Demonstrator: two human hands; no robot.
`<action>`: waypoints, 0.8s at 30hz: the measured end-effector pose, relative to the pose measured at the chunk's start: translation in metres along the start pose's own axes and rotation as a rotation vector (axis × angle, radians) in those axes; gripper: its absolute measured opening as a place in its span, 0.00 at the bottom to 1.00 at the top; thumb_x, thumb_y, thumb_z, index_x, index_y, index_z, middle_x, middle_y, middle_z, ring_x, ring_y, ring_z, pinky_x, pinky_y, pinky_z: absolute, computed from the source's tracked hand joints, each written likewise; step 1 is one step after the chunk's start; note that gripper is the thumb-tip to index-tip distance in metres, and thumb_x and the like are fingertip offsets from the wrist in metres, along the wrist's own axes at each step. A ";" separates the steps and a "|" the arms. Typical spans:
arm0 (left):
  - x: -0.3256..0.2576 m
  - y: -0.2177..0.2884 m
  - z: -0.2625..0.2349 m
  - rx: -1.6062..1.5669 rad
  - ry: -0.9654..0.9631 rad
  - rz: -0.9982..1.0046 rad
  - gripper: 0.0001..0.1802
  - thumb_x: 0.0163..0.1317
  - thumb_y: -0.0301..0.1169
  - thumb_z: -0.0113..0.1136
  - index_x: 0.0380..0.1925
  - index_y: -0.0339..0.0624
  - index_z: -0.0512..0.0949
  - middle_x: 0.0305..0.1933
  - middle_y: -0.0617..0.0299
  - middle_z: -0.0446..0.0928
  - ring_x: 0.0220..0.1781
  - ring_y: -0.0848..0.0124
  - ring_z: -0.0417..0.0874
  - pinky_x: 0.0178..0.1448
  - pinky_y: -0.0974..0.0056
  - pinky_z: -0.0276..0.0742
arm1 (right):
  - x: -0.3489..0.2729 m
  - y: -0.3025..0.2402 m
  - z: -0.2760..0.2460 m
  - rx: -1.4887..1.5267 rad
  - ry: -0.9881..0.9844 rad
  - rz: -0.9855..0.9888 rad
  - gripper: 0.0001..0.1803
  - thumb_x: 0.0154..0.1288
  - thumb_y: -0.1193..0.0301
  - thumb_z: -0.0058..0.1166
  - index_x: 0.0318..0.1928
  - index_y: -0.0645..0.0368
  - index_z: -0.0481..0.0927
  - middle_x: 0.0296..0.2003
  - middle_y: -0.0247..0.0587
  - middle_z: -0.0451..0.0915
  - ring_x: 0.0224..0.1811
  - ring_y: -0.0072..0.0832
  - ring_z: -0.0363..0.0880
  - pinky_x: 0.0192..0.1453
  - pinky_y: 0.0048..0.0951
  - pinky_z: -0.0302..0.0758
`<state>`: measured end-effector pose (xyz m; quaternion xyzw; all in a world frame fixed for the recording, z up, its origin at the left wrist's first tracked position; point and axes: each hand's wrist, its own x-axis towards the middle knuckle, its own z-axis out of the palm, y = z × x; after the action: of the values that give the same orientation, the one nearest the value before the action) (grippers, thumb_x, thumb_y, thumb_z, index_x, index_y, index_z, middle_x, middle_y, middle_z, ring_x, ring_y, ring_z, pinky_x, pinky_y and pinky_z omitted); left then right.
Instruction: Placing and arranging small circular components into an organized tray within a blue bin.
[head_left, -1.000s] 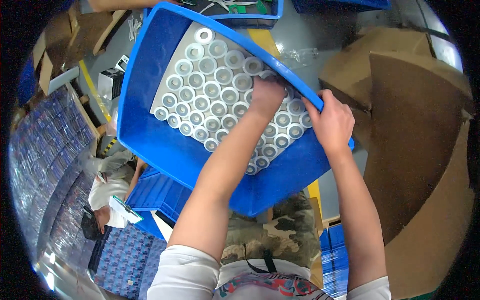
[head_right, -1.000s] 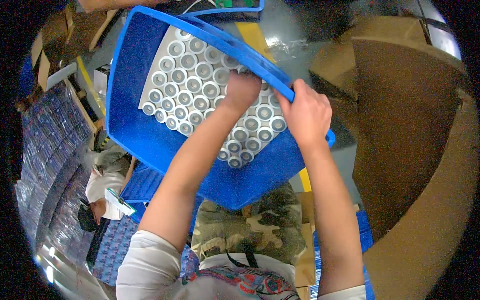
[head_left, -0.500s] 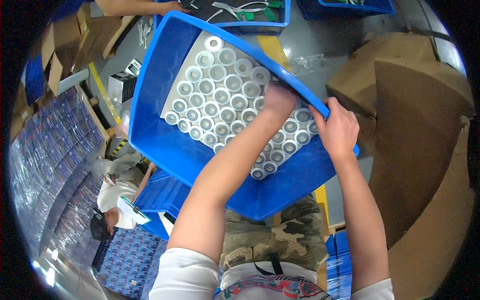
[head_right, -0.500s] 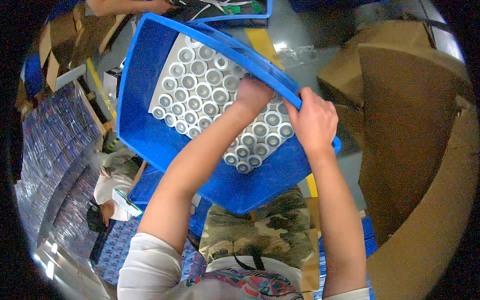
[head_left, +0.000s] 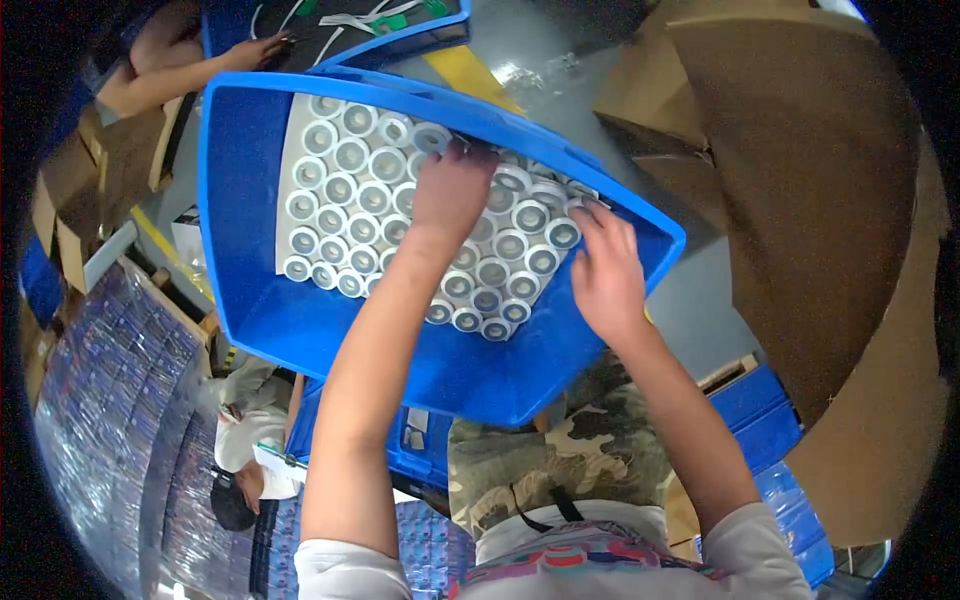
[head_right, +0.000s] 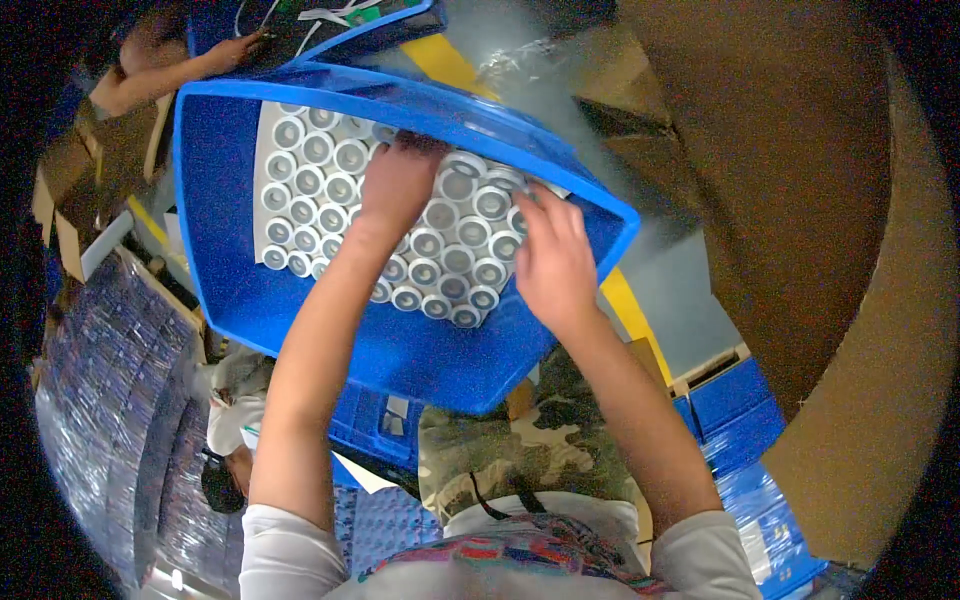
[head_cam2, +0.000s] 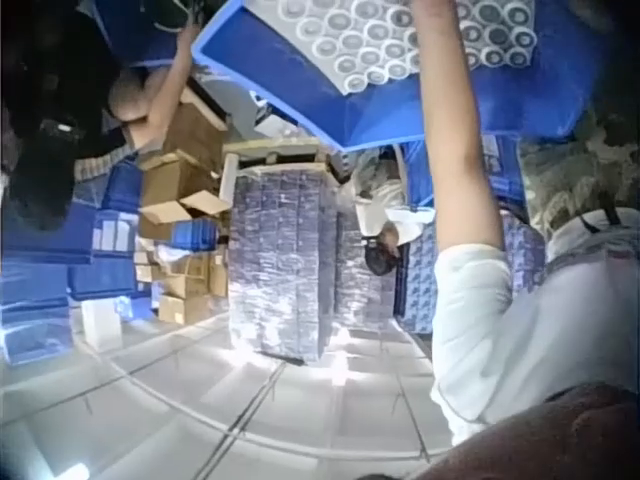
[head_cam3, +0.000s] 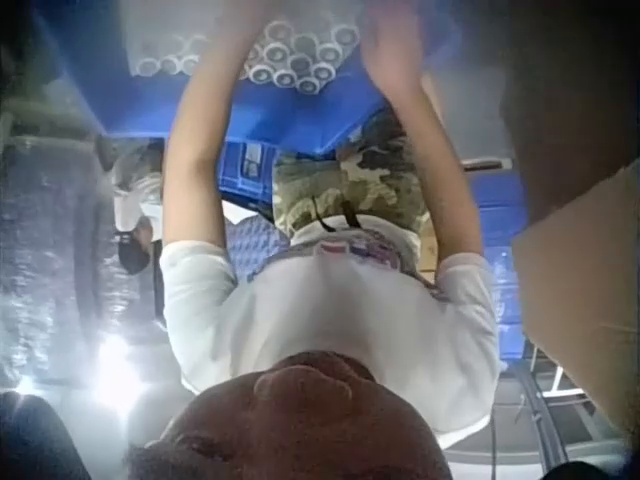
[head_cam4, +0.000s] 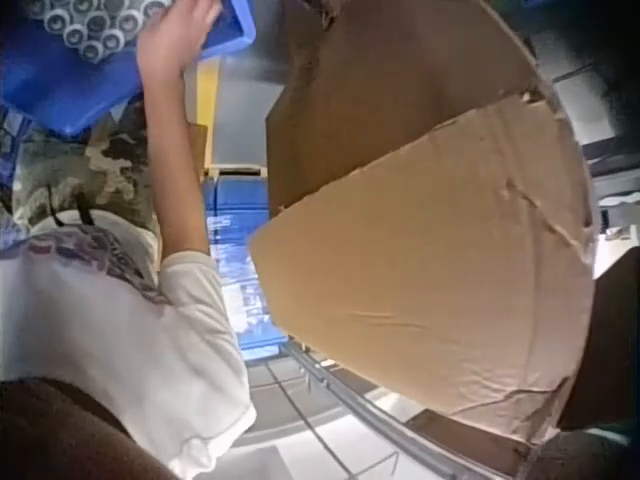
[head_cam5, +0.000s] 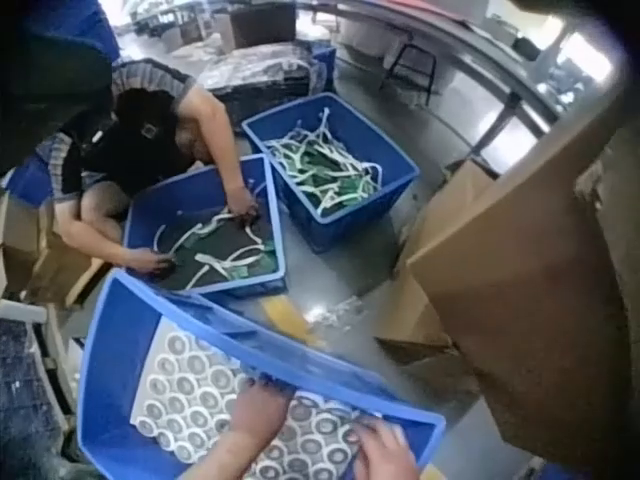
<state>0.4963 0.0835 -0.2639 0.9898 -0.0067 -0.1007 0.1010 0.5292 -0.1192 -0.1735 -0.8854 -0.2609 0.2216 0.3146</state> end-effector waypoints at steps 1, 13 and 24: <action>0.001 -0.001 0.003 -0.008 0.001 0.009 0.09 0.52 0.30 0.49 0.33 0.49 0.78 0.43 0.64 0.76 0.46 0.65 0.75 0.41 0.59 0.71 | 0.006 0.003 0.009 -0.030 -0.005 0.067 0.23 0.48 0.81 0.47 0.49 0.63 0.71 0.51 0.52 0.70 0.55 0.48 0.65 0.59 0.41 0.63; 0.006 -0.001 0.008 -0.015 -0.015 -0.003 0.10 0.55 0.31 0.49 0.36 0.48 0.78 0.42 0.61 0.77 0.45 0.65 0.76 0.38 0.59 0.74 | 0.060 0.065 0.052 -0.277 -0.513 0.610 0.23 0.55 0.69 0.42 0.51 0.65 0.73 0.54 0.58 0.69 0.58 0.48 0.67 0.63 0.41 0.61; 0.007 0.006 0.000 0.009 -0.088 -0.029 0.10 0.53 0.30 0.50 0.35 0.46 0.77 0.41 0.63 0.77 0.45 0.65 0.76 0.40 0.59 0.74 | 0.066 0.075 0.058 -0.397 -0.594 0.526 0.25 0.63 0.64 0.34 0.57 0.64 0.68 0.60 0.55 0.64 0.62 0.43 0.63 0.65 0.38 0.60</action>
<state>0.5037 0.0776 -0.2643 0.9848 0.0026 -0.1457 0.0945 0.5713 -0.1036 -0.2800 -0.8627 -0.1431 0.4847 -0.0175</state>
